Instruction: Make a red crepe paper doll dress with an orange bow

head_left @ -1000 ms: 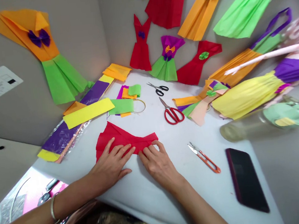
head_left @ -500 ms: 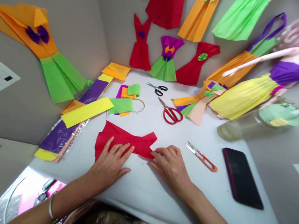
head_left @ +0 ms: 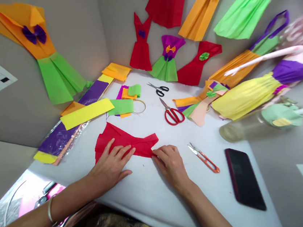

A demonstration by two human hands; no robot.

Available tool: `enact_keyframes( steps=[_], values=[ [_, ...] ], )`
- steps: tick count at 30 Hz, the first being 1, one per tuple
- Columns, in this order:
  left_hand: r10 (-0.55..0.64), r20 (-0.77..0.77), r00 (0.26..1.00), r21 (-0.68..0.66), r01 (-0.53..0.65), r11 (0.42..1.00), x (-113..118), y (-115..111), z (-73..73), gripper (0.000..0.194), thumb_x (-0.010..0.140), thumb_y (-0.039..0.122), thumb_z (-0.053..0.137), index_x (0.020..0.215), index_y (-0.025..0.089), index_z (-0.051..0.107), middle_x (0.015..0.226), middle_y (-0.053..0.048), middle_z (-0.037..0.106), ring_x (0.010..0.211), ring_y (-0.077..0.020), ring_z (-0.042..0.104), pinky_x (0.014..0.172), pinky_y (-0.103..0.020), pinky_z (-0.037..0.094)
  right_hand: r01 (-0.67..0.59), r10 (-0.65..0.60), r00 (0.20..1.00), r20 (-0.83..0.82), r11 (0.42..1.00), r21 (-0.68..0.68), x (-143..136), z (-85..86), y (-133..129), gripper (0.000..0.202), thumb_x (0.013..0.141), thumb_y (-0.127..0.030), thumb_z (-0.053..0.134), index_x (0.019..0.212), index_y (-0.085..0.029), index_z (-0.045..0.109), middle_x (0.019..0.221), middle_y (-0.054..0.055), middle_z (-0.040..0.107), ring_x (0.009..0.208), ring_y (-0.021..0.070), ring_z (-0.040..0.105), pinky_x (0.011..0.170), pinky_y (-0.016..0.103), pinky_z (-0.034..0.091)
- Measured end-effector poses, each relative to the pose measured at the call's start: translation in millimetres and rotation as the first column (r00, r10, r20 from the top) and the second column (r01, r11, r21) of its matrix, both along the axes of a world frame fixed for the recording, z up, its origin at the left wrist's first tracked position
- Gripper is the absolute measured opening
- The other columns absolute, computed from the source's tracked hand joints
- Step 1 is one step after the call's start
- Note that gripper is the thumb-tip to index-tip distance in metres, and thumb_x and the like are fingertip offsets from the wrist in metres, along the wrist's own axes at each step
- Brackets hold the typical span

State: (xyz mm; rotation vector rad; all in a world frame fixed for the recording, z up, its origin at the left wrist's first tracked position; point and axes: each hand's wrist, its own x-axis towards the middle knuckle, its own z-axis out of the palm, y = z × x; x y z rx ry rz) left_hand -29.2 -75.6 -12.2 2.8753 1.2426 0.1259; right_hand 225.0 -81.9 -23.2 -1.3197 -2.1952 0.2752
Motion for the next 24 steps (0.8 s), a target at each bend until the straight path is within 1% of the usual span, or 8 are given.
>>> enact_keyframes(
  steps=[2,4,8,11,14,17,21,24],
  values=[
    [0.000,0.007,1.000,0.001,0.000,1.000,0,0,1.2,0.059,0.090,0.042,0.060,0.142,0.016,0.048,0.132,-0.013,0.061,0.111,-0.0295,0.055,0.114,-0.055,0.022,-0.010,0.010,1.000,0.013,1.000,0.014,-1,0.3,0,0.014,0.097,-0.024,0.053,0.097,-0.017,0.066,0.083,0.004,0.064,0.077,0.0165,0.056,0.079,0.033,0.040],
    [0.002,0.013,1.000,0.003,-0.002,1.000,1,0,1.7,0.059,0.090,0.042,0.060,0.142,0.016,0.048,0.132,-0.013,0.061,0.111,-0.0294,0.055,0.114,-0.055,0.022,-0.006,0.006,1.000,0.022,1.000,0.024,-1,-0.3,0,0.016,0.098,-0.024,0.052,0.091,-0.018,0.065,0.080,0.003,0.063,0.075,0.0159,0.055,0.079,0.033,0.040],
    [0.001,0.015,1.000,0.008,-0.001,1.000,0,-1,0.2,0.057,0.092,0.042,0.057,0.142,0.017,0.047,0.132,-0.013,0.060,0.112,-0.0296,0.054,0.114,-0.056,0.022,-0.019,0.012,0.996,0.093,0.996,0.084,1,-3.0,-2,0.021,0.098,-0.015,0.047,0.085,-0.018,0.063,0.075,0.002,0.060,0.071,0.0151,0.051,0.081,0.033,0.039],
    [-0.005,0.008,1.000,0.004,0.005,1.000,-2,-1,-1.3,0.057,0.093,0.042,0.055,0.143,0.016,0.046,0.134,-0.013,0.059,0.112,-0.0298,0.054,0.114,-0.056,0.022,-0.086,0.050,0.977,0.208,0.983,0.163,3,-2.3,-6,0.024,0.096,-0.006,0.043,0.087,-0.017,0.063,0.076,0.002,0.060,0.071,0.0152,0.049,0.086,0.034,0.039],
    [-0.005,0.019,1.000,0.004,0.004,1.000,-1,-1,-0.8,0.057,0.093,0.042,0.056,0.143,0.016,0.047,0.133,-0.014,0.059,0.112,-0.0294,0.054,0.114,-0.055,0.022,-0.141,0.081,0.959,0.272,0.968,0.207,2,0.0,-7,0.022,0.095,-0.005,0.044,0.096,-0.016,0.063,0.084,0.005,0.063,0.077,0.0167,0.051,0.090,0.036,0.039],
    [0.000,0.037,0.999,0.007,0.000,1.000,0,-1,1.2,0.055,0.092,0.040,0.057,0.142,0.017,0.048,0.132,-0.013,0.060,0.112,-0.0286,0.054,0.115,-0.055,0.022,-0.165,0.103,0.952,0.290,0.966,0.199,2,0.6,-8,0.022,0.096,-0.006,0.045,0.102,-0.016,0.063,0.092,0.006,0.065,0.083,0.0175,0.053,0.091,0.037,0.039],
    [-0.002,0.026,1.000,0.009,0.001,1.000,0,-1,2.2,0.056,0.092,0.041,0.058,0.141,0.016,0.049,0.132,-0.014,0.060,0.111,-0.0290,0.054,0.115,-0.055,0.021,-0.186,0.120,0.945,0.305,0.962,0.197,5,1.9,-10,0.023,0.095,-0.004,0.044,0.101,-0.015,0.063,0.089,0.006,0.065,0.082,0.0174,0.055,0.091,0.038,0.039],
    [-0.003,0.022,1.000,-0.005,0.003,1.000,-1,-1,1.4,0.057,0.092,0.041,0.058,0.142,0.016,0.047,0.133,-0.013,0.059,0.113,-0.0294,0.053,0.114,-0.055,0.022,-0.198,0.135,0.939,0.316,0.964,0.177,9,4.7,-14,0.024,0.095,-0.002,0.043,0.104,-0.012,0.063,0.090,0.008,0.065,0.083,0.0182,0.056,0.090,0.039,0.040]
  ],
)
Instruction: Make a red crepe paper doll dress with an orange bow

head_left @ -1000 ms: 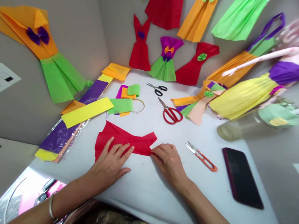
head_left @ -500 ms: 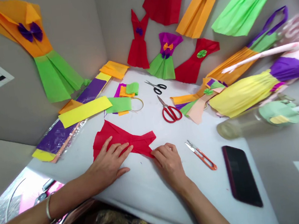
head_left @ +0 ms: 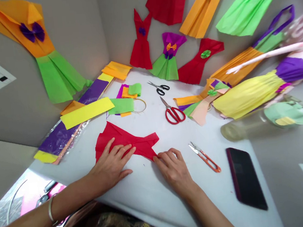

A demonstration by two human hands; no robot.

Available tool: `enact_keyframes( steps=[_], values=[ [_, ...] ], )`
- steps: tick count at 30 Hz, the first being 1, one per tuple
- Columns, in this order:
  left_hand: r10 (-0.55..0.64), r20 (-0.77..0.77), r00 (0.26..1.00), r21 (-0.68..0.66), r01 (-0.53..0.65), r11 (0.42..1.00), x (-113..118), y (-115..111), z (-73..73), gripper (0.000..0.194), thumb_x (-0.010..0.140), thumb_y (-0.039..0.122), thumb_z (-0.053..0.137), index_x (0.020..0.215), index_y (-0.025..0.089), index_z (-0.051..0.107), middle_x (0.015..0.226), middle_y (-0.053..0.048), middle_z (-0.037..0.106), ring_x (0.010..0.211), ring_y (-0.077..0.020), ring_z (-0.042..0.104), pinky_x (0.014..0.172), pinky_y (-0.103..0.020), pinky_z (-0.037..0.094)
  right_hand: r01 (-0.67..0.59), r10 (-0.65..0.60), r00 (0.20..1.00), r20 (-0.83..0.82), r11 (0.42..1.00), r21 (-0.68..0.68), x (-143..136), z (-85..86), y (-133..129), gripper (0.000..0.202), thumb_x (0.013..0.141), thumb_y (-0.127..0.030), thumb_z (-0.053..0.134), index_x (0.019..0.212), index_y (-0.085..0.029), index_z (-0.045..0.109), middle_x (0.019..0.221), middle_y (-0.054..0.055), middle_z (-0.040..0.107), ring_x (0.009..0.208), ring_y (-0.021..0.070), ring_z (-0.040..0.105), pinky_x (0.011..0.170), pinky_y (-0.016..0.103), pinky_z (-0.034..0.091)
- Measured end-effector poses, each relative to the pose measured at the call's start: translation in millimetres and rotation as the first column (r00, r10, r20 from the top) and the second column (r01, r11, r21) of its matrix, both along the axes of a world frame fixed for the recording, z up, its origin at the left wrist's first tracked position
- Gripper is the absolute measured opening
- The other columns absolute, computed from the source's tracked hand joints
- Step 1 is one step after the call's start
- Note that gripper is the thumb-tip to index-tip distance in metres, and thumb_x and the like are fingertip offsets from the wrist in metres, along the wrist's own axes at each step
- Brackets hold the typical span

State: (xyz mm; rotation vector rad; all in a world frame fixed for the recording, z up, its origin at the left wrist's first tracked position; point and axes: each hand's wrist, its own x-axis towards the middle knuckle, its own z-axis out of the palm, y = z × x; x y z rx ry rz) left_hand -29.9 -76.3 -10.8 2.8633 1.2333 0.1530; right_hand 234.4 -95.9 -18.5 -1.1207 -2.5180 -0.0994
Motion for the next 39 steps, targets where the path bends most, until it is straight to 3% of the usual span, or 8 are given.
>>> enact_keyframes(
  steps=[4,9,17,28,33,39],
  values=[
    [-0.002,-0.003,1.000,-0.012,0.002,1.000,0,0,-0.6,0.059,0.092,0.041,0.057,0.143,0.016,0.046,0.134,-0.013,0.059,0.113,-0.0301,0.053,0.114,-0.056,0.022,0.009,-0.008,1.000,0.002,0.999,-0.031,6,2.3,-6,0.025,0.094,-0.001,0.044,0.109,-0.012,0.061,0.093,0.008,0.066,0.084,0.0182,0.055,0.089,0.040,0.040],
    [-0.001,-0.005,1.000,-0.025,0.001,1.000,0,0,-0.9,0.058,0.092,0.042,0.057,0.143,0.015,0.046,0.134,-0.013,0.059,0.113,-0.0304,0.053,0.114,-0.057,0.021,0.107,-0.108,0.992,-0.061,0.994,-0.016,9,4.3,-9,0.023,0.093,-0.003,0.049,0.110,-0.014,0.060,0.090,0.007,0.065,0.079,0.0182,0.053,0.084,0.038,0.040],
    [0.001,-0.005,1.000,-0.029,-0.001,1.000,0,0,-0.8,0.058,0.092,0.041,0.057,0.142,0.015,0.047,0.133,-0.013,0.059,0.114,-0.0306,0.052,0.114,-0.057,0.022,0.165,-0.271,0.901,-0.339,0.937,-0.309,1,9.7,-3,0.015,0.096,-0.015,0.049,0.102,-0.019,0.062,0.094,0.007,0.063,0.089,0.0203,0.056,0.078,0.034,0.042],
    [0.001,0.009,1.000,-0.043,-0.001,0.999,-1,1,0.5,0.057,0.093,0.040,0.056,0.143,0.015,0.046,0.133,-0.014,0.058,0.114,-0.0303,0.052,0.113,-0.057,0.023,0.145,-0.240,0.945,-0.223,0.917,-0.372,-2,6.4,6,0.017,0.098,-0.019,0.050,0.098,-0.018,0.067,0.091,0.006,0.064,0.083,0.0210,0.053,0.073,0.036,0.038],
    [-0.004,0.013,1.000,-0.048,0.005,0.999,-2,1,-0.5,0.058,0.094,0.042,0.054,0.144,0.016,0.044,0.134,-0.014,0.057,0.116,-0.0306,0.051,0.113,-0.057,0.023,0.215,-0.312,0.931,-0.192,0.890,-0.401,-4,4.9,6,0.014,0.094,-0.032,0.060,0.093,-0.019,0.066,0.091,0.006,0.062,0.083,0.0222,0.053,0.074,0.036,0.038],
    [-0.002,-0.001,1.000,-0.055,0.001,0.998,-1,1,0.8,0.058,0.093,0.042,0.056,0.143,0.015,0.046,0.134,-0.014,0.057,0.116,-0.0310,0.051,0.113,-0.057,0.024,0.344,-0.437,0.886,-0.154,0.843,-0.415,-15,1.7,5,0.005,0.090,-0.024,0.063,0.087,-0.020,0.063,0.088,0.005,0.059,0.081,0.0220,0.051,0.074,0.036,0.036]
  ],
)
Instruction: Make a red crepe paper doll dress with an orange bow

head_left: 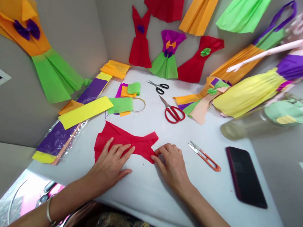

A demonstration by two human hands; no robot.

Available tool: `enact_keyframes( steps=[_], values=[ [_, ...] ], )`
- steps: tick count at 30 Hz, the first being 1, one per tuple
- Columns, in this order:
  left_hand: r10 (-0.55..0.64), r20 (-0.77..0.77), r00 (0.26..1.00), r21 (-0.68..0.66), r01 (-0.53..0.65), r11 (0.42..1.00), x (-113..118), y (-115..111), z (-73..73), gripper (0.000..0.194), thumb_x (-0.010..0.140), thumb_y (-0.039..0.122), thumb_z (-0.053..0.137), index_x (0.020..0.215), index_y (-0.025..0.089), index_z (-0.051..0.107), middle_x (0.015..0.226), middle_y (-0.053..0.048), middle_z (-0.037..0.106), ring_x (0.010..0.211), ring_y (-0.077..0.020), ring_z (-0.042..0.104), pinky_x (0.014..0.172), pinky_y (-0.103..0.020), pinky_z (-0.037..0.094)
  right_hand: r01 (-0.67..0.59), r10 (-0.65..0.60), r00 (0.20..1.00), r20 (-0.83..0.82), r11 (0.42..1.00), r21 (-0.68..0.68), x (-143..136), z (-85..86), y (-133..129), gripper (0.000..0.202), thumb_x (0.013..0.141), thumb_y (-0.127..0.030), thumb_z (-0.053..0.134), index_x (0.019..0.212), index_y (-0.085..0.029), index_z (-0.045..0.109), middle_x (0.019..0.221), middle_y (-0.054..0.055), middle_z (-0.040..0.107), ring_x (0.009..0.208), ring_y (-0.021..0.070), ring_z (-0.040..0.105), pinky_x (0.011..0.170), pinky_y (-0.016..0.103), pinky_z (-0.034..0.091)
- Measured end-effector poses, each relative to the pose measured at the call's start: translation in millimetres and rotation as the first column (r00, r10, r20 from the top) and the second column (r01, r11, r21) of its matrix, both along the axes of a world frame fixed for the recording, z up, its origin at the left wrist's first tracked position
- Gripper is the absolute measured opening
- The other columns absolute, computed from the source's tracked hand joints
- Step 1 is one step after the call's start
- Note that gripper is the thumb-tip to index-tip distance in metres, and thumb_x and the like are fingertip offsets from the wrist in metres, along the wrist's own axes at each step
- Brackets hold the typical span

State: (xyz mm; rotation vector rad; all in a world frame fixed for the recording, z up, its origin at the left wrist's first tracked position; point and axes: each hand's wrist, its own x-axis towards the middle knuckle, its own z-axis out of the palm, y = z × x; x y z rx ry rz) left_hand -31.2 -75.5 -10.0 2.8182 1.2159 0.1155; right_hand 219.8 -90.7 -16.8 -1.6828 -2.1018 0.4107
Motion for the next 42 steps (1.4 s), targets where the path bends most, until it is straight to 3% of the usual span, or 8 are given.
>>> enact_keyframes(
  steps=[9,14,16,18,21,24,33,42],
  values=[
    [0.006,0.017,1.000,0.002,-0.006,1.000,0,0,-0.2,0.059,0.092,0.042,0.057,0.143,0.016,0.046,0.133,-0.014,0.058,0.114,-0.0301,0.051,0.114,-0.058,0.022,0.038,-0.037,0.999,0.021,0.999,-0.008,-3,-1.1,-3,0.013,0.092,-0.013,0.052,0.087,-0.020,0.062,0.088,0.006,0.059,0.081,0.0225,0.050,0.073,0.037,0.038],
    [0.003,0.020,1.000,0.010,-0.003,1.000,0,0,0.3,0.058,0.092,0.042,0.057,0.143,0.015,0.047,0.132,-0.014,0.059,0.113,-0.0303,0.052,0.114,-0.058,0.022,0.028,-0.029,0.999,0.032,0.998,0.052,2,-4.6,-5,0.017,0.093,-0.012,0.047,0.095,-0.018,0.062,0.093,0.008,0.062,0.083,0.0231,0.054,0.073,0.037,0.044],
    [0.002,0.020,1.000,0.008,-0.002,1.000,0,0,0.3,0.057,0.092,0.041,0.057,0.142,0.015,0.047,0.133,-0.014,0.058,0.114,-0.0305,0.052,0.113,-0.057,0.023,-0.037,0.027,0.997,0.073,0.991,0.132,2,-2.3,-7,0.021,0.096,-0.014,0.044,0.108,-0.015,0.062,0.104,0.011,0.064,0.095,0.0253,0.056,0.082,0.040,0.046],
    [0.005,0.024,1.000,0.007,-0.005,1.000,1,0,0.0,0.057,0.092,0.040,0.057,0.142,0.016,0.047,0.134,-0.014,0.058,0.115,-0.0307,0.051,0.113,-0.057,0.024,-0.167,0.136,0.977,0.165,0.967,0.194,-2,2.5,-11,0.031,0.099,-0.020,0.043,0.126,-0.011,0.055,0.124,0.015,0.062,0.119,0.0286,0.051,0.099,0.047,0.040],
    [0.012,0.044,0.999,0.009,-0.012,1.000,1,0,-0.2,0.055,0.092,0.039,0.058,0.141,0.016,0.049,0.132,-0.014,0.059,0.115,-0.0307,0.052,0.112,-0.057,0.024,-0.372,0.315,0.899,0.303,0.916,0.150,-15,9.2,-17,0.052,0.100,-0.037,0.043,0.143,-0.008,0.039,0.151,0.014,0.043,0.142,0.0297,0.030,0.114,0.052,0.023],
    [0.004,0.062,0.998,0.015,-0.005,1.000,1,0,-0.2,0.054,0.091,0.039,0.059,0.139,0.016,0.051,0.131,-0.014,0.060,0.113,-0.0301,0.052,0.112,-0.057,0.025,-0.444,0.392,0.852,0.347,0.892,0.081,-28,9.4,-21,0.076,0.094,-0.058,0.044,0.148,-0.005,0.032,0.157,0.014,0.030,0.146,0.0292,0.022,0.117,0.052,0.023],
    [-0.003,0.008,1.000,0.012,0.003,1.000,0,-1,-0.2,0.057,0.092,0.042,0.057,0.142,0.015,0.048,0.133,-0.015,0.059,0.114,-0.0309,0.051,0.112,-0.057,0.025,-0.450,0.411,0.839,0.358,0.893,0.030,-18,1.0,-26,0.092,0.084,-0.069,0.050,0.147,-0.004,0.034,0.155,0.018,0.033,0.145,0.0304,0.027,0.115,0.054,0.030],
    [-0.004,-0.006,1.000,0.001,0.004,1.000,-1,1,0.1,0.059,0.093,0.042,0.056,0.144,0.016,0.044,0.135,-0.014,0.057,0.115,-0.0310,0.051,0.113,-0.058,0.022,-0.385,0.338,0.863,0.376,0.921,0.057,4,1.3,-37,0.086,0.087,-0.065,0.049,0.146,-0.004,0.037,0.153,0.018,0.036,0.143,0.0315,0.032,0.112,0.054,0.032]
  ],
)
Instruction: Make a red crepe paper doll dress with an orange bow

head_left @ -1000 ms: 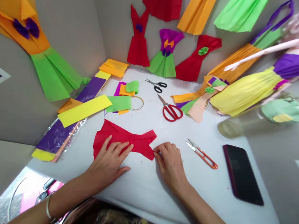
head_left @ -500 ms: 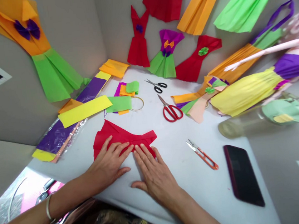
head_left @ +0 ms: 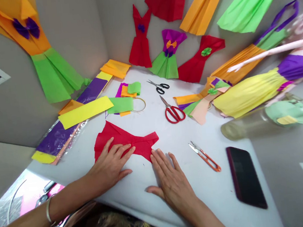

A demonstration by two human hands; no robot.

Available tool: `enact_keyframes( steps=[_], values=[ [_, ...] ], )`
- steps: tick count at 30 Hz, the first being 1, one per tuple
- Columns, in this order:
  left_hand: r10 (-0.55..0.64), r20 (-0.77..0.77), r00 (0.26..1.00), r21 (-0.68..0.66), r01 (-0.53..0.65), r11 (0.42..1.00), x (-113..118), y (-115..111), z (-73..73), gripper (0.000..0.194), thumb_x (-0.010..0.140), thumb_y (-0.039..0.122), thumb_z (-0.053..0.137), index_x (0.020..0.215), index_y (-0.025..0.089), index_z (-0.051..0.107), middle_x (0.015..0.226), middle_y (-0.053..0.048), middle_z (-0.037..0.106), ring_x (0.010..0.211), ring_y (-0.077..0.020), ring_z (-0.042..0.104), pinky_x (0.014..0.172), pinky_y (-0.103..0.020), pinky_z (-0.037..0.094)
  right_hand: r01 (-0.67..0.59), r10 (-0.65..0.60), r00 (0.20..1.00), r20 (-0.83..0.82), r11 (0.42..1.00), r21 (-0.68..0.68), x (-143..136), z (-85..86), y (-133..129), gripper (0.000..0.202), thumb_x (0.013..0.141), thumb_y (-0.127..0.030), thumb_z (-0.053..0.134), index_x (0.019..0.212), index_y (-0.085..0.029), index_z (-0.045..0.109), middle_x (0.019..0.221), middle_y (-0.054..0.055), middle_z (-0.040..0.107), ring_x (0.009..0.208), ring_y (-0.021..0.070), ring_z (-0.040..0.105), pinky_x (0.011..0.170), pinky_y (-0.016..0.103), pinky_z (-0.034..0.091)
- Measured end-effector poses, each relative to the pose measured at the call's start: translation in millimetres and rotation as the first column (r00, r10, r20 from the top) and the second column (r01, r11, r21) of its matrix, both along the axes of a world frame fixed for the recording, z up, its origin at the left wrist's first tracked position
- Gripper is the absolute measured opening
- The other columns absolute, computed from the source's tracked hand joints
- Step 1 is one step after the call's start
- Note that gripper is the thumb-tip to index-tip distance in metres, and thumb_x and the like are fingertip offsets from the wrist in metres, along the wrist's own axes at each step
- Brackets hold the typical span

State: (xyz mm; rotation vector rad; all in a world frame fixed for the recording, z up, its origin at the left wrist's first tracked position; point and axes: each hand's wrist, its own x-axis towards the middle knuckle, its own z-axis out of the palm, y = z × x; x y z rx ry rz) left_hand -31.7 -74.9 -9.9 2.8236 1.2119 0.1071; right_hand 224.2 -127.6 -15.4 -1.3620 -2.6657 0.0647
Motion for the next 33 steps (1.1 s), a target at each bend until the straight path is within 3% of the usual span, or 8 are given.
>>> enact_keyframes(
  steps=[8,14,17,20,24,29,33],
  values=[
    [-0.003,-0.013,1.000,0.019,0.003,1.000,1,0,3.2,0.057,0.092,0.040,0.058,0.142,0.016,0.046,0.133,-0.014,0.059,0.113,-0.0306,0.053,0.113,-0.056,0.022,0.034,-0.036,0.997,0.073,0.999,0.035,16,1.1,-13,0.080,0.090,-0.056,0.055,0.146,-0.003,0.035,0.154,0.019,0.035,0.142,0.0349,0.031,0.110,0.058,0.032],
    [-0.041,-0.084,0.996,0.002,0.042,0.999,8,9,11.4,0.045,0.092,0.023,0.054,0.137,0.014,0.053,0.129,-0.014,0.063,0.115,-0.0301,0.057,0.110,-0.051,0.030,0.095,-0.088,0.995,-0.053,0.987,0.131,24,7.8,-8,0.043,0.100,-0.033,0.045,0.136,-0.010,0.048,0.140,0.017,0.055,0.133,0.0316,0.046,0.109,0.056,0.031],
    [-0.065,-0.083,0.994,0.021,0.067,0.998,1,13,2.7,0.048,0.091,0.011,0.048,0.139,0.012,0.049,0.130,-0.015,0.062,0.119,-0.0291,0.056,0.109,-0.047,0.033,0.142,-0.123,0.985,-0.124,0.977,0.159,22,12.1,1,0.034,0.098,-0.025,0.048,0.130,-0.012,0.054,0.130,0.016,0.063,0.124,0.0299,0.055,0.109,0.055,0.032],
    [-0.096,-0.052,0.994,0.065,0.100,0.993,-13,14,-15.5,0.064,0.085,-0.004,0.038,0.146,0.016,0.037,0.143,-0.014,0.052,0.132,-0.0268,0.047,0.110,-0.044,0.033,0.162,-0.132,0.976,-0.174,0.972,0.171,17,16.3,9,0.032,0.097,-0.022,0.050,0.127,-0.014,0.055,0.124,0.016,0.066,0.118,0.0293,0.058,0.107,0.055,0.033],
    [-0.129,-0.025,0.991,0.073,0.131,0.989,-19,16,-29.7,0.072,0.080,-0.009,0.035,0.146,0.020,0.034,0.148,-0.012,0.045,0.136,-0.0254,0.042,0.111,-0.044,0.034,0.176,-0.139,0.967,-0.213,0.971,0.162,11,19.6,14,0.028,0.097,-0.023,0.050,0.122,-0.014,0.057,0.120,0.014,0.067,0.115,0.0280,0.060,0.107,0.054,0.033],
    [-0.060,-0.033,0.998,0.069,0.062,0.996,8,23,-8.2,0.037,0.085,0.003,0.044,0.117,0.014,0.058,0.112,-0.012,0.064,0.112,-0.0268,0.058,0.108,-0.046,0.037,0.203,-0.159,0.956,-0.246,0.965,0.165,12,20.4,13,0.025,0.098,-0.023,0.048,0.120,-0.015,0.057,0.117,0.013,0.068,0.113,0.0268,0.060,0.108,0.053,0.032],
    [-0.018,0.013,1.000,0.086,0.017,0.996,20,27,7.6,0.026,0.086,0.009,0.051,0.109,0.015,0.061,0.108,-0.012,0.064,0.107,-0.0258,0.059,0.108,-0.044,0.037,0.230,-0.181,0.948,-0.262,0.958,0.173,17,21.3,11,0.023,0.098,-0.021,0.048,0.118,-0.015,0.056,0.114,0.013,0.069,0.110,0.0267,0.061,0.106,0.055,0.033]
  ],
)
